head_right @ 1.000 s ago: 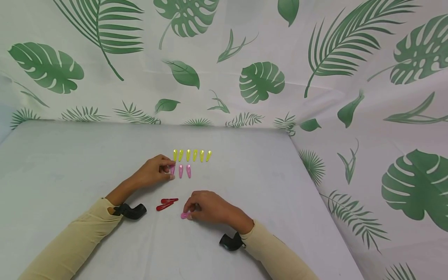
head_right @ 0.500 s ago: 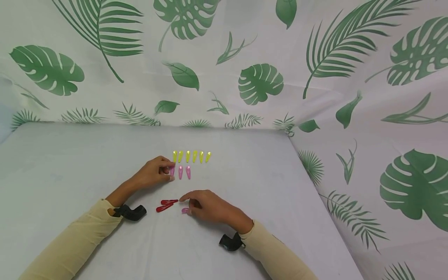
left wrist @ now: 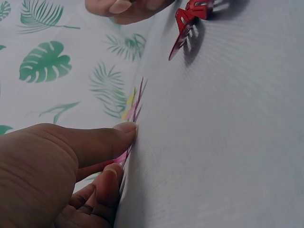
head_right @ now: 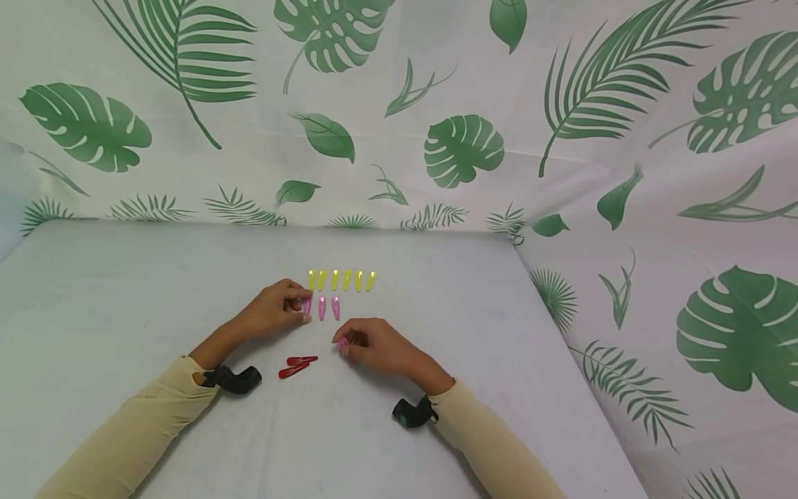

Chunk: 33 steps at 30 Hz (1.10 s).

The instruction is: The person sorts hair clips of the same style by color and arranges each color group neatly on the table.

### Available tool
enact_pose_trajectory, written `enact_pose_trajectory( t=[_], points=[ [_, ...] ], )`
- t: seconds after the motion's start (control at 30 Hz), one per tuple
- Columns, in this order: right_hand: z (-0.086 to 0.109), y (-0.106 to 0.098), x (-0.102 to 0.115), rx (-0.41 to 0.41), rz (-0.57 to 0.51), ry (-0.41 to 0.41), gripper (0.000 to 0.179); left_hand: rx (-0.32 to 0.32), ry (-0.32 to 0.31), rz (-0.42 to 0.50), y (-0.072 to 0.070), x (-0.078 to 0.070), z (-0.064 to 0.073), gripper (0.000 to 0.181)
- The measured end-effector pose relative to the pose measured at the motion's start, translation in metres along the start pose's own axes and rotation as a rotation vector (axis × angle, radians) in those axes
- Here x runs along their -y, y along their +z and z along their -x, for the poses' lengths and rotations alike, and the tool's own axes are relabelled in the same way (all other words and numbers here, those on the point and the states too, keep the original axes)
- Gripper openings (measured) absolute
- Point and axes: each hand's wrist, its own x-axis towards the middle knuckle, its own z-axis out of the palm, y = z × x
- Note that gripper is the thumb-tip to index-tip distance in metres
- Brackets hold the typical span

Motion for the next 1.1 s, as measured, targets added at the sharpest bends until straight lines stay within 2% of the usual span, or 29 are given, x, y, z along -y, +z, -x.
enact_pose_trajectory(
  t=[0.2,0.63,0.87,1.1],
  points=[
    [-0.009,-0.009,-0.003,-0.035,-0.058,0.013,0.017,0.008,0.005,0.016,0.001,0.004,0.0,0.046],
    [-0.03,-0.021,-0.021,-0.183,-0.067,0.033,0.018,0.012,-0.007,0.03,0.0,0.002,0.0,0.047],
    [-0.039,-0.023,-0.025,-0.276,-0.067,0.092,0.02,0.021,-0.021,0.036,0.0,0.001,0.0,0.047],
    [-0.044,-0.024,-0.027,-0.302,-0.05,0.116,0.017,0.02,-0.029,0.043,0.0,0.002,-0.001,0.047]
  ],
)
